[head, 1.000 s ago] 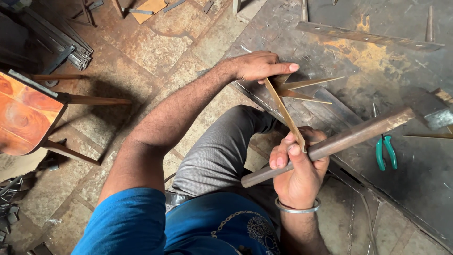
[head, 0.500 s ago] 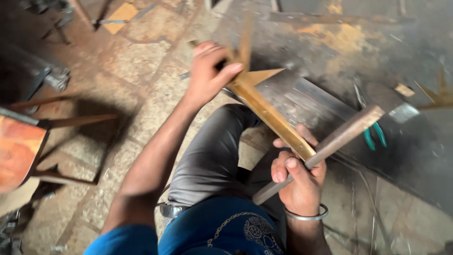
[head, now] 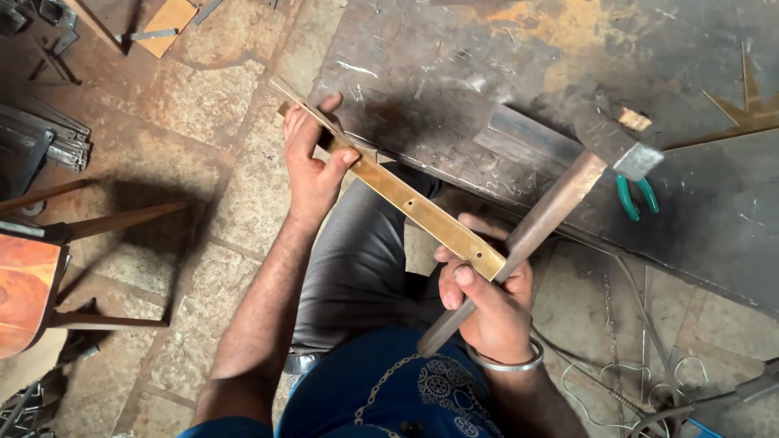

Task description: The recorder is hammering and assembling decorative metal star pieces on a workbench in a workshop.

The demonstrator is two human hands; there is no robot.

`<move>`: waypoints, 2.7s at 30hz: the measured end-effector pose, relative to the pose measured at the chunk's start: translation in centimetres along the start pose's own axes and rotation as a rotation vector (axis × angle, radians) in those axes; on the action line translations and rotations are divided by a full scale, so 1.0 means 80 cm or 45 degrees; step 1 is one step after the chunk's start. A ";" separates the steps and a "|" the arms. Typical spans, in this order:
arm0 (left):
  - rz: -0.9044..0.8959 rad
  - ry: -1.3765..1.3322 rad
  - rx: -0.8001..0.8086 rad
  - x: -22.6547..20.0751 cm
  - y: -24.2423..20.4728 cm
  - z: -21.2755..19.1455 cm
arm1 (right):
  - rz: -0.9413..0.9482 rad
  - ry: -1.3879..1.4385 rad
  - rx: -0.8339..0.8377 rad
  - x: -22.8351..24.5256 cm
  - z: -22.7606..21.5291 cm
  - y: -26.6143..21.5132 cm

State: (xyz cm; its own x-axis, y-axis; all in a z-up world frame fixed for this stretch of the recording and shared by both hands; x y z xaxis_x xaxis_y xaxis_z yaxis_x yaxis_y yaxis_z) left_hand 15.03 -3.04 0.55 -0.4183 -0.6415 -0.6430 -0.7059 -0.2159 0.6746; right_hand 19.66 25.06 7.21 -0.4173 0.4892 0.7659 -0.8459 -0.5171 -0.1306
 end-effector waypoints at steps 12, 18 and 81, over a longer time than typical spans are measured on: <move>-0.124 0.091 -0.069 0.021 0.011 0.059 | 0.022 -0.088 -0.063 -0.013 0.003 -0.010; 0.036 -0.320 -0.074 0.029 0.006 0.088 | 0.043 -0.136 -0.051 -0.013 0.006 -0.012; -1.338 -1.584 -0.446 -0.047 0.066 0.142 | -0.272 -0.321 -0.454 -0.031 -0.042 -0.030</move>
State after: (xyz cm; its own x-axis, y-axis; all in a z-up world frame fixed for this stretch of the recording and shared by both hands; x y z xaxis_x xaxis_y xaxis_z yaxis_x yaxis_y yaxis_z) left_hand 6.41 6.60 2.40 -0.1665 0.7824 -0.6001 -0.8741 -0.3988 -0.2773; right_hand 21.66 27.43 3.52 -0.1653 0.3503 0.9219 -0.9834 -0.1292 -0.1273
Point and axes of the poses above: each hand's wrist, its own y-axis towards the middle knuckle, its own z-axis out of the palm, x = y × z, the point moved 2 cm from there along y, towards the middle knuckle, and after that the axes turned 12 degrees about z, right-handed, at the moved point
